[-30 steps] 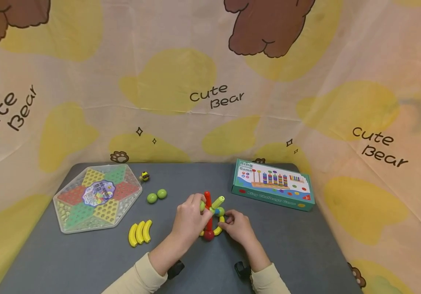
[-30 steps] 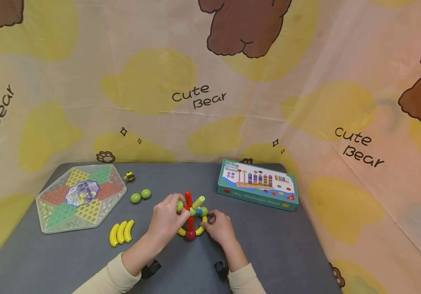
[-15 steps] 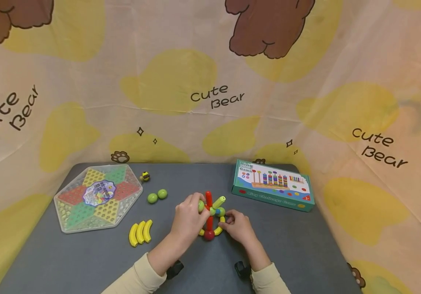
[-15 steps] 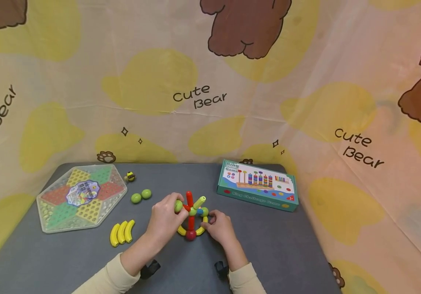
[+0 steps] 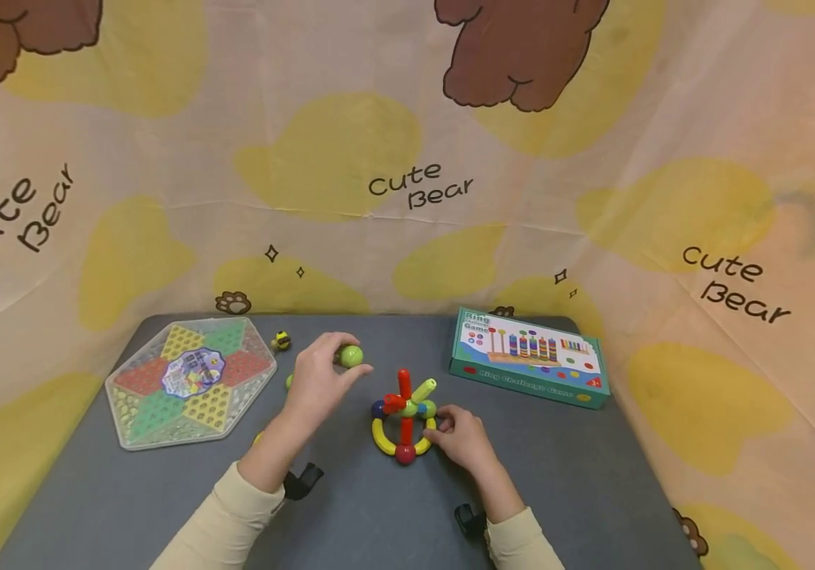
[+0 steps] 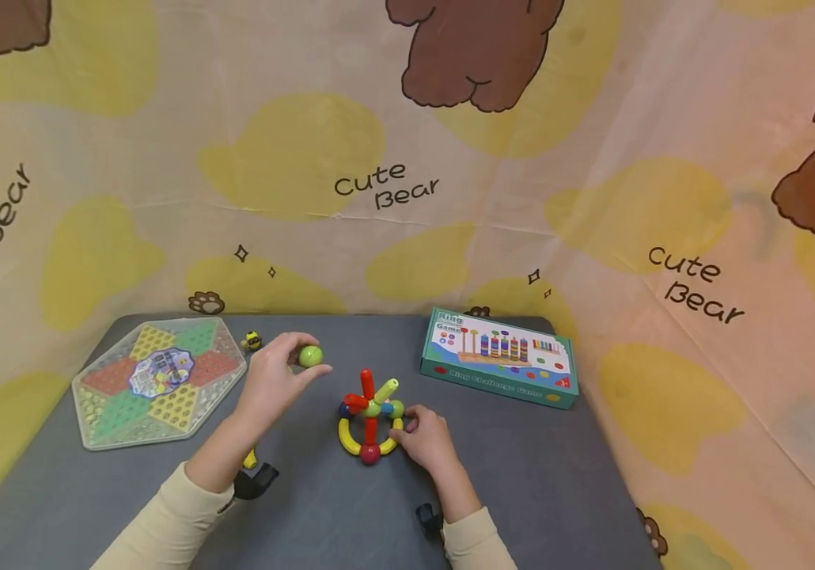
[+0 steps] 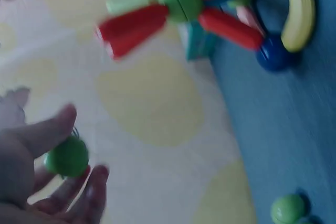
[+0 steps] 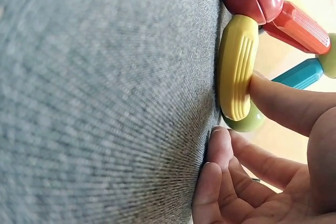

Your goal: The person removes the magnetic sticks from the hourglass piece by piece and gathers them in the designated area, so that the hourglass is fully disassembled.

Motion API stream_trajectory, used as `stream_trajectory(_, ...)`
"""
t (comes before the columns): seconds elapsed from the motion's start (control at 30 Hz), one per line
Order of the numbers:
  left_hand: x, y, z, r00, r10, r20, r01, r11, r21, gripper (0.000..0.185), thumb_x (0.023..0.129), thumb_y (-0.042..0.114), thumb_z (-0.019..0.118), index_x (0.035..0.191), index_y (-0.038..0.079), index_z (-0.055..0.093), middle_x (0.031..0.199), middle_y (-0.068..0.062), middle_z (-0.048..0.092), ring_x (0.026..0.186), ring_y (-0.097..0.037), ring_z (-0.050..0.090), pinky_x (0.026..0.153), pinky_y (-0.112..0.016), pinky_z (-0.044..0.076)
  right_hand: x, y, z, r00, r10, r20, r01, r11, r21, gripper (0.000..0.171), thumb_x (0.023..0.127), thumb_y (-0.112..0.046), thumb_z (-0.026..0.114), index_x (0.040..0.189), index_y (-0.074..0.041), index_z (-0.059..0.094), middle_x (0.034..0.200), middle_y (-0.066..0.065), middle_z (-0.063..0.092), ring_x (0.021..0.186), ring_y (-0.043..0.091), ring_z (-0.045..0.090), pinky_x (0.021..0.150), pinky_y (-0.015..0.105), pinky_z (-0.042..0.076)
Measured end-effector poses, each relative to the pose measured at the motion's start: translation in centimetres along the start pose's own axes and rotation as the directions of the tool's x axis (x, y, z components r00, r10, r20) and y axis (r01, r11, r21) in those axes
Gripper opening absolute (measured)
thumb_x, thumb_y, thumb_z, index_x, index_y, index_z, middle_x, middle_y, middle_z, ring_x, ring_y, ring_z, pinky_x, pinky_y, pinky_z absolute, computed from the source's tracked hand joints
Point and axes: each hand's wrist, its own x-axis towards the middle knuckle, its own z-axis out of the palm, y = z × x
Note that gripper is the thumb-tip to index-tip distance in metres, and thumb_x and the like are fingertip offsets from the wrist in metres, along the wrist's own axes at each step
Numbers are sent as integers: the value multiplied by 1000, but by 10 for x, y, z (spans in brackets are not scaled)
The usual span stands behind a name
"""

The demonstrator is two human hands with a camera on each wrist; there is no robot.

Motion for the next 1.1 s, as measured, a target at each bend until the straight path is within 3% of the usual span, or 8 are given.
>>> stream_trajectory(0.2, 29, -47, 3, 984, -41, 176, 34, 998, 43, 43, 80, 18, 87, 120, 10, 73, 116, -12, 66, 109, -34, 59, 93, -53, 46, 1, 0, 0, 1000, -1, 6, 1, 1000, -2, 48, 85, -27, 82, 121, 0, 66, 84, 5, 60, 73, 19, 53, 65, 31, 48)
stream_trajectory(0.33, 40, -88, 23, 966, -91, 242, 71, 993, 89, 41, 83, 20, 84, 120, 7, 71, 119, -12, 70, 115, -36, 58, 98, -56, 42, 2, 0, -1, 1000, 6, -1, -6, 1000, -13, 47, 85, -27, 82, 121, -1, 66, 84, 5, 60, 73, 19, 53, 65, 30, 47)
stream_trajectory(0.47, 42, -114, 38, 950, -143, 277, 89, 976, 197, 36, 82, 23, 85, 113, 9, 73, 114, -12, 72, 118, -38, 56, 101, -59, 35, 2, -2, -1, 1000, 9, 4, -9, 1000, -13, 48, 85, -28, 82, 121, -1, 66, 85, 5, 59, 74, 19, 52, 64, 30, 46)
stream_trajectory(0.77, 34, -130, 43, 928, -190, 319, 85, 945, 316, 37, 80, 25, 86, 112, 11, 73, 113, -12, 72, 116, -38, 56, 95, -58, 32, 1, -2, 1, 1000, 20, 13, -21, 1000, 4, 48, 84, -28, 82, 121, -1, 66, 85, 5, 59, 75, 20, 52, 64, 31, 45)
stream_trajectory(1.0, 30, -132, 44, 929, -207, 308, 110, 946, 306, 42, 80, 23, 85, 117, 10, 71, 118, -12, 71, 115, -38, 57, 91, -56, 33, 1, 0, 2, 1000, 23, 5, -23, 1000, 1, 48, 84, -27, 82, 121, -1, 66, 85, 5, 59, 75, 19, 53, 65, 31, 46)
stream_trajectory(1.1, 28, -127, 43, 942, -191, 277, 109, 952, 287, 49, 80, 22, 85, 124, 9, 68, 126, -15, 68, 121, -40, 54, 93, -58, 33, 1, 0, 1, 1000, 20, 5, -20, 1000, 4, 48, 84, -27, 82, 120, -1, 66, 85, 5, 59, 75, 19, 53, 65, 31, 46)
